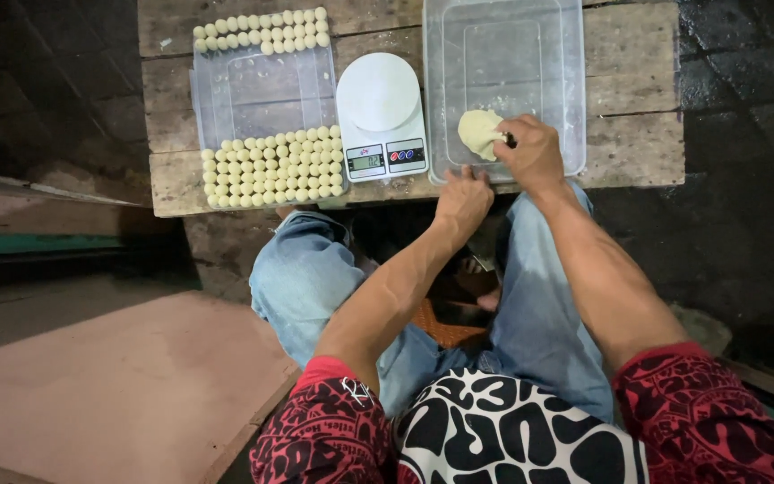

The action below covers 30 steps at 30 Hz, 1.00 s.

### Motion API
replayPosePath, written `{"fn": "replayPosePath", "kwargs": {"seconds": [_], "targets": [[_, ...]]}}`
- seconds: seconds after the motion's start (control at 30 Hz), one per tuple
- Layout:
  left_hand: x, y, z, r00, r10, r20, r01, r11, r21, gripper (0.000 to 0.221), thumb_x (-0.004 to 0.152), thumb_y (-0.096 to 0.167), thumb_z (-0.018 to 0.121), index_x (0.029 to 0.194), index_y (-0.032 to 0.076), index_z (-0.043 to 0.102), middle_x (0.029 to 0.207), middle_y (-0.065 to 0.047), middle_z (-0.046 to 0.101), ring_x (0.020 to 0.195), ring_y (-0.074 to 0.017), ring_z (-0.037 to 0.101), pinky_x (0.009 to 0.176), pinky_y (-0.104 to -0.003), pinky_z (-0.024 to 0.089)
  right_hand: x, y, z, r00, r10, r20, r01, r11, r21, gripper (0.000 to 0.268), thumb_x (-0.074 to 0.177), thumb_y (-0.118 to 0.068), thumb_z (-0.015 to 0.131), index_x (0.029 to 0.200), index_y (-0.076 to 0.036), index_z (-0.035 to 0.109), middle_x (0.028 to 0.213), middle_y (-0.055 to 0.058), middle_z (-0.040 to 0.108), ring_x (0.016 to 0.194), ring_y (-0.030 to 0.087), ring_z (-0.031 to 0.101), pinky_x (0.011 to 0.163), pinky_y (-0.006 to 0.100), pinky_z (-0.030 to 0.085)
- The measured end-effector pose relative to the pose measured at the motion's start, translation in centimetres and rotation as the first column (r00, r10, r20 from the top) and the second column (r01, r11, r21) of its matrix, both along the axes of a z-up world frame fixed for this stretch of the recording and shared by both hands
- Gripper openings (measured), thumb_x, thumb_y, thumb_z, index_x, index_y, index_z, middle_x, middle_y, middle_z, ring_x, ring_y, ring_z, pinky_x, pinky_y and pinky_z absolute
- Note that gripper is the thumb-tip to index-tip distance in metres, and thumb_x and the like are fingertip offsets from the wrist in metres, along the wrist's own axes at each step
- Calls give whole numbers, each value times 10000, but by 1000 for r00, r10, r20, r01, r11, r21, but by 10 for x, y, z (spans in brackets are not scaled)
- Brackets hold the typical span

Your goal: The person repeatedly pinches off small pieces of dough from a larger mass, weighs each piece on a digital scale, rolls it into a ball between their palms, and places it into a clear plastic tray. The process is repeated continuously to fill the tray with uniform dough balls.

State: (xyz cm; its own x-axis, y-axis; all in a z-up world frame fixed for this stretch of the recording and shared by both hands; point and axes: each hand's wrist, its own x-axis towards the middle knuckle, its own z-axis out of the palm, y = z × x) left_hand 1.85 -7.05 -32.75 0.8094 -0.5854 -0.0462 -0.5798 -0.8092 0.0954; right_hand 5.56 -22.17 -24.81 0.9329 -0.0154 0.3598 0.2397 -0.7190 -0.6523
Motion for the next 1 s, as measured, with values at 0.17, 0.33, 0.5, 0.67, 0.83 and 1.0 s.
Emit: {"fn": "replayPosePath", "kwargs": {"seconds": [0.17, 0.33, 0.5, 0.67, 0.83, 1.0], "targets": [[1, 6, 20, 999, -47, -17, 47, 999, 19, 334, 952, 75, 550, 1249, 42, 700, 1275, -336, 644, 1067, -614, 643, 720, -650, 601, -6, -1, 5, 998, -51, -35, 53, 997, 58, 204, 934, -210, 858, 1067, -71, 791, 909, 149, 701, 804, 315, 707, 702, 384, 585], [7, 8, 24, 995, -96, 0, 96, 995, 24, 324, 946, 55, 556, 1239, 21, 691, 1229, -358, 655, 1037, -609, 657, 784, -671, 582, -10, 5, 18, 993, -85, -84, 93, 991, 94, 212, 909, -197, 863, 1077, -80, 810, 904, 167, 716, 809, 325, 718, 707, 377, 593], [14, 14, 36, 980, -176, 99, 179, 983, -30, 200, 872, 10, 586, 955, 32, 766, 965, -221, 753, 950, -522, 716, 535, -661, 556, -14, 10, 25, 992, -125, -22, 127, 985, 116, 203, 837, -127, 899, 1023, -89, 826, 872, 165, 728, 803, 321, 730, 708, 378, 601], [14, 7, 25, 987, -122, 100, 130, 989, -76, 179, 858, 13, 587, 913, 32, 756, 917, -218, 755, 960, -501, 724, 550, -695, 544, -17, 15, 36, 987, -157, 41, 154, 984, 85, 184, 817, -108, 918, 983, -120, 838, 839, 126, 729, 764, 281, 728, 668, 355, 602], [16, 3, 12, 998, -48, 28, 51, 992, -119, 221, 901, 70, 569, 1018, -9, 738, 1052, -348, 708, 889, -516, 727, 595, -699, 550, -22, 20, 61, 986, -91, 137, 73, 989, 129, 159, 857, 9, 877, 992, -61, 832, 832, 148, 730, 757, 302, 723, 657, 374, 603], [15, 7, 32, 995, -80, 66, 88, 987, -134, 205, 864, 33, 565, 957, -2, 745, 969, -349, 711, 891, -522, 727, 609, -673, 564, -23, 18, 59, 979, -88, 182, 49, 977, 208, 166, 876, 16, 893, 1016, -50, 832, 893, 138, 747, 812, 284, 730, 708, 373, 589]]}}
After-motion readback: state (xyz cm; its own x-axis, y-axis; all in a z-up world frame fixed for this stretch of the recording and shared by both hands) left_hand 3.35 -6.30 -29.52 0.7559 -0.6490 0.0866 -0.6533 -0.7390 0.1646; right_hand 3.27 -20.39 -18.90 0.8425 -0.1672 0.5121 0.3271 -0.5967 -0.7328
